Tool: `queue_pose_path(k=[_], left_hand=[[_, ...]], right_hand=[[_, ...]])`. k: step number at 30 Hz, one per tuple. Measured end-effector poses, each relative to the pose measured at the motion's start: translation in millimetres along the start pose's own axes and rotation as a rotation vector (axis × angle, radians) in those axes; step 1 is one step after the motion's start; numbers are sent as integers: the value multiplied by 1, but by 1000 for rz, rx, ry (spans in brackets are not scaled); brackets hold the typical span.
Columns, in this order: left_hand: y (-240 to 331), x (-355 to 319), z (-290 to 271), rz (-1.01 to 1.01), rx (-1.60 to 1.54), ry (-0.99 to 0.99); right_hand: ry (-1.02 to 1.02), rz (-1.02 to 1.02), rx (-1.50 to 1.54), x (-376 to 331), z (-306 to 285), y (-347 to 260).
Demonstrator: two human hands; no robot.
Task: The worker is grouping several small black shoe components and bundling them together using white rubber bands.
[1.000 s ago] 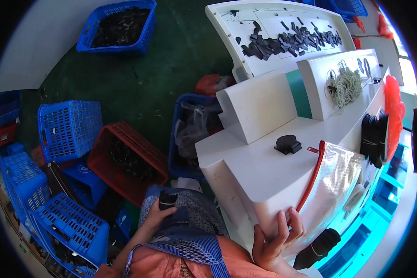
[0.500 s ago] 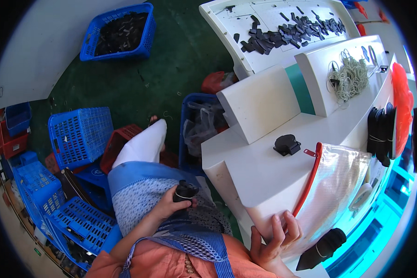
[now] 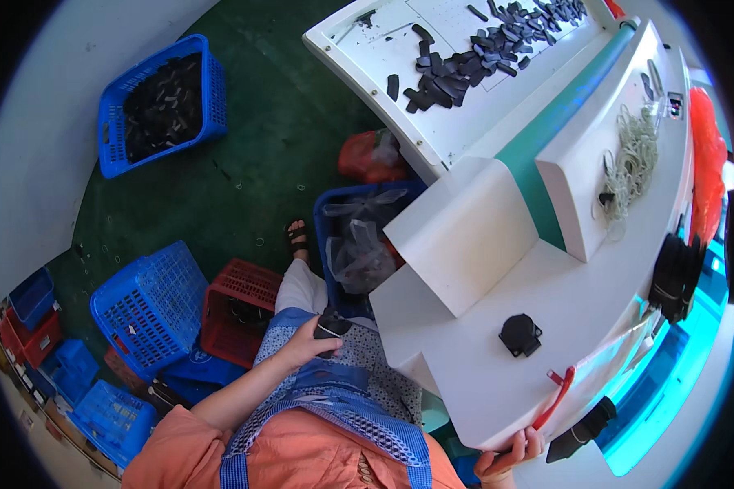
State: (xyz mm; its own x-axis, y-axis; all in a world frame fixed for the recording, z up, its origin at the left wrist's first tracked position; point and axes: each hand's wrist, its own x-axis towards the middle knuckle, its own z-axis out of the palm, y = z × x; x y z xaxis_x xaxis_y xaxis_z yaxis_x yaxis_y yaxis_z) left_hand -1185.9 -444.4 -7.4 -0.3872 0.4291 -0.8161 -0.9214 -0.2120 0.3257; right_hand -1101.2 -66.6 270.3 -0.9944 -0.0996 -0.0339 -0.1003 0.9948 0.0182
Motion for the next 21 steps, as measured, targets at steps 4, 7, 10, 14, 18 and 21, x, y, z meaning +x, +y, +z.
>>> queue_pose_path(k=[4, 7, 10, 14, 18, 21], left_hand=[[14, 3, -31, -185, -26, -44], [24, 6, -45, -291, 5, -21], [33, 9, -51, -342, -126, 40], [36, 11, -53, -304, -218, 109], [28, 9, -54, -236, -215, 143], [29, 9, -50, -206, -215, 128]], right_hand=[[9, -26, -122, -4, 3, 1], [11, 8, -112, -10, 7, 1], [31, 30, -91, -17, 12, 3], [44, 14, -70, -18, 15, 5], [16, 13, -81, -11, 13, 2], [18, 16, -62, -4, 15, 1]])
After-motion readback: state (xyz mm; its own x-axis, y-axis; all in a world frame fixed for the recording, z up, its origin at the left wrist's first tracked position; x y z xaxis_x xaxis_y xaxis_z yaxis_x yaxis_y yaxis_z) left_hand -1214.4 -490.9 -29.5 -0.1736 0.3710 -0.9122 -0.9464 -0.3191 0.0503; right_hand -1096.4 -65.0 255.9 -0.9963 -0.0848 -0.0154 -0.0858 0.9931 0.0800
